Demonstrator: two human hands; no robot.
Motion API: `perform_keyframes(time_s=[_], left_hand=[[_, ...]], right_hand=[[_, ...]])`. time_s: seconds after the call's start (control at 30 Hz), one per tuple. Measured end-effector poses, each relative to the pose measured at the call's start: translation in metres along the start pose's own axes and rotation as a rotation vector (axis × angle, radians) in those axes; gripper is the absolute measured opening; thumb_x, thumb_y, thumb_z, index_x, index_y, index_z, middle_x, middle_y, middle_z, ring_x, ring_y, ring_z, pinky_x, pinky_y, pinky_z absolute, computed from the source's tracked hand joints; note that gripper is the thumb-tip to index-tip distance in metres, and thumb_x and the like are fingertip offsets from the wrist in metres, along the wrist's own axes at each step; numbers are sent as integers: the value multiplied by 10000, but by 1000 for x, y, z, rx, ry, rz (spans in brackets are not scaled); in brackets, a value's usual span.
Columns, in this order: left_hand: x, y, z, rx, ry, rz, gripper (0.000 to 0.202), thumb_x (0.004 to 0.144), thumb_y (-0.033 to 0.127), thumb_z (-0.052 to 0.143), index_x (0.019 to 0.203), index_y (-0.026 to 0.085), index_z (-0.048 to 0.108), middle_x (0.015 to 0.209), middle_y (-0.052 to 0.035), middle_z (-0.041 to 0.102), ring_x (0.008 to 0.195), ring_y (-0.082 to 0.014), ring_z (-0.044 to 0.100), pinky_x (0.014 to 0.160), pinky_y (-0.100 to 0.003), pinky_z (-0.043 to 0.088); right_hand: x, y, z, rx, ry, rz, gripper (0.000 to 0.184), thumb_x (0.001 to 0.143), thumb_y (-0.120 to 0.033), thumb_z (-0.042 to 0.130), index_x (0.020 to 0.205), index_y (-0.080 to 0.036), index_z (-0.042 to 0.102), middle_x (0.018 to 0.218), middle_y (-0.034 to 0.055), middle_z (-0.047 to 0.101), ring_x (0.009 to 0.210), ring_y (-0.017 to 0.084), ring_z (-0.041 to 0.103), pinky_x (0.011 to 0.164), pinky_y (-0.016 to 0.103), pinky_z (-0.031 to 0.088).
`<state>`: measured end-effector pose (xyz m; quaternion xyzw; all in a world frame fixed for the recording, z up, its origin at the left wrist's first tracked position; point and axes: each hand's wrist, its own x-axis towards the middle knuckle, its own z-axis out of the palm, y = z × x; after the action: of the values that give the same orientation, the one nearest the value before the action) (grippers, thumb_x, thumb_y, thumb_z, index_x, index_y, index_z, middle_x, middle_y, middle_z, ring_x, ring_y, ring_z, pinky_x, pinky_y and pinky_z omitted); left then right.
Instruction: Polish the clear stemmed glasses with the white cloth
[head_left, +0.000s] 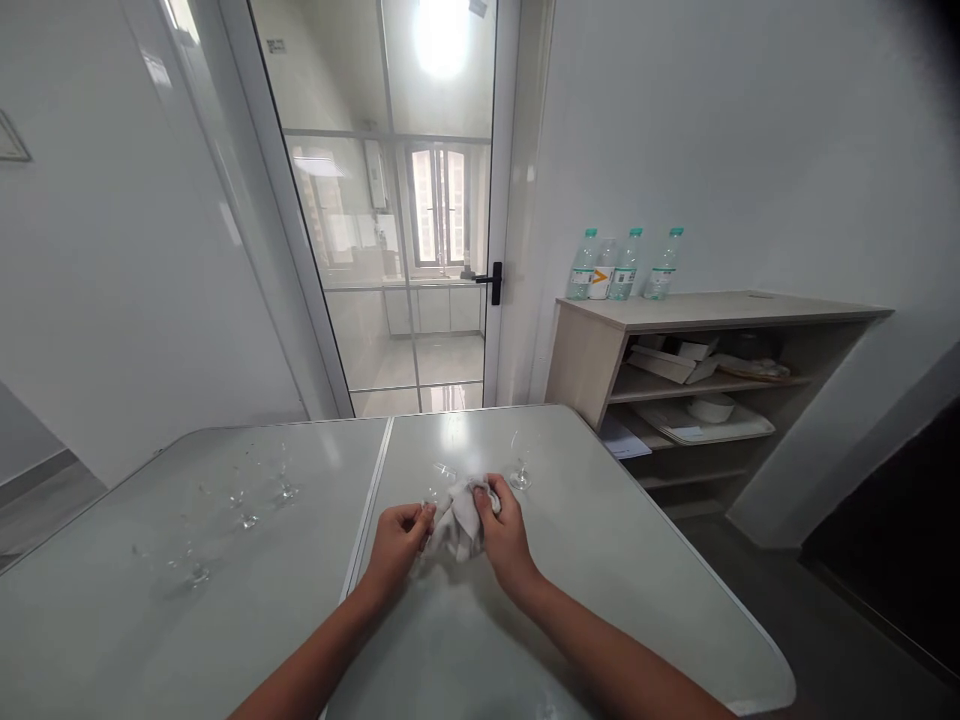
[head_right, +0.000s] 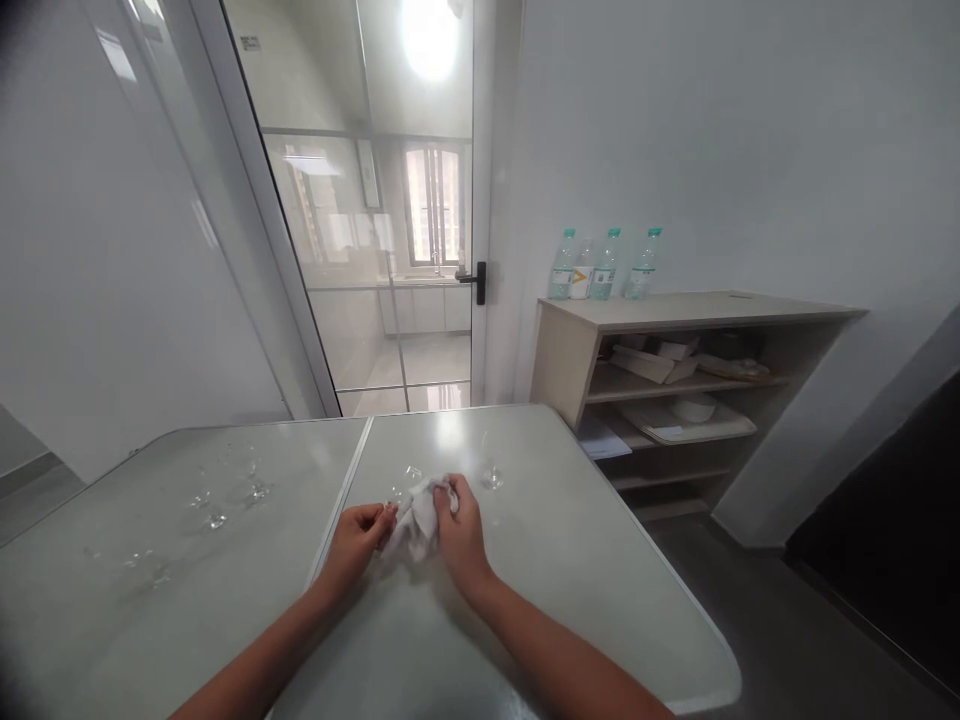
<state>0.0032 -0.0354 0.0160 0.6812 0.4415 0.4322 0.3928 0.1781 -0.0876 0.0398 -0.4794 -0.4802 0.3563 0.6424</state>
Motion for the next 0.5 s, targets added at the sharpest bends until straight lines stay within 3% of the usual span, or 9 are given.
perform_keyframes(time_s=[0.1,0.23,0.33,0.4,0.5], left_hand=[[-1,-1,3,-46,-80,-46,562,884,585,584,525,156,532,437,39,410,455,-90,377,497,-219,286],[-4,-4,6,-8,-176,5,481,826,475,629,492,153,504,443,32,408,470,-90,367,486,-218,263],[-5,-4,5,54,-190,88,375,801,322,590,492,155,459,492,35,380,514,-87,339,506,-221,247],[-7,-1,3,107,-215,159,321,796,249,554,514,159,429,521,42,342,534,-82,311,524,-225,236],[-11,4,3,189,-235,239,338,806,210,542,536,174,341,536,54,268,538,-76,256,525,-234,206]], right_hand=[[2,-3,-7,-267,29,-401,206,1015,-329,484,1062,-223,654,1050,84,612,981,221,588,828,327,506],[4,-2,-8,-593,-273,-820,268,997,-166,478,1123,-278,686,1055,75,645,1020,220,595,932,398,506],[2,-1,-5,-791,-374,-932,365,987,-119,447,1279,-253,620,1128,86,661,1111,231,583,1117,512,390],[0,1,-5,-876,-308,-951,401,977,-127,467,1349,-222,579,1187,115,649,1161,255,556,1146,557,335],[-1,6,-7,-945,-141,-989,427,958,-120,518,1352,-264,596,1091,102,663,1036,247,566,1024,506,409]])
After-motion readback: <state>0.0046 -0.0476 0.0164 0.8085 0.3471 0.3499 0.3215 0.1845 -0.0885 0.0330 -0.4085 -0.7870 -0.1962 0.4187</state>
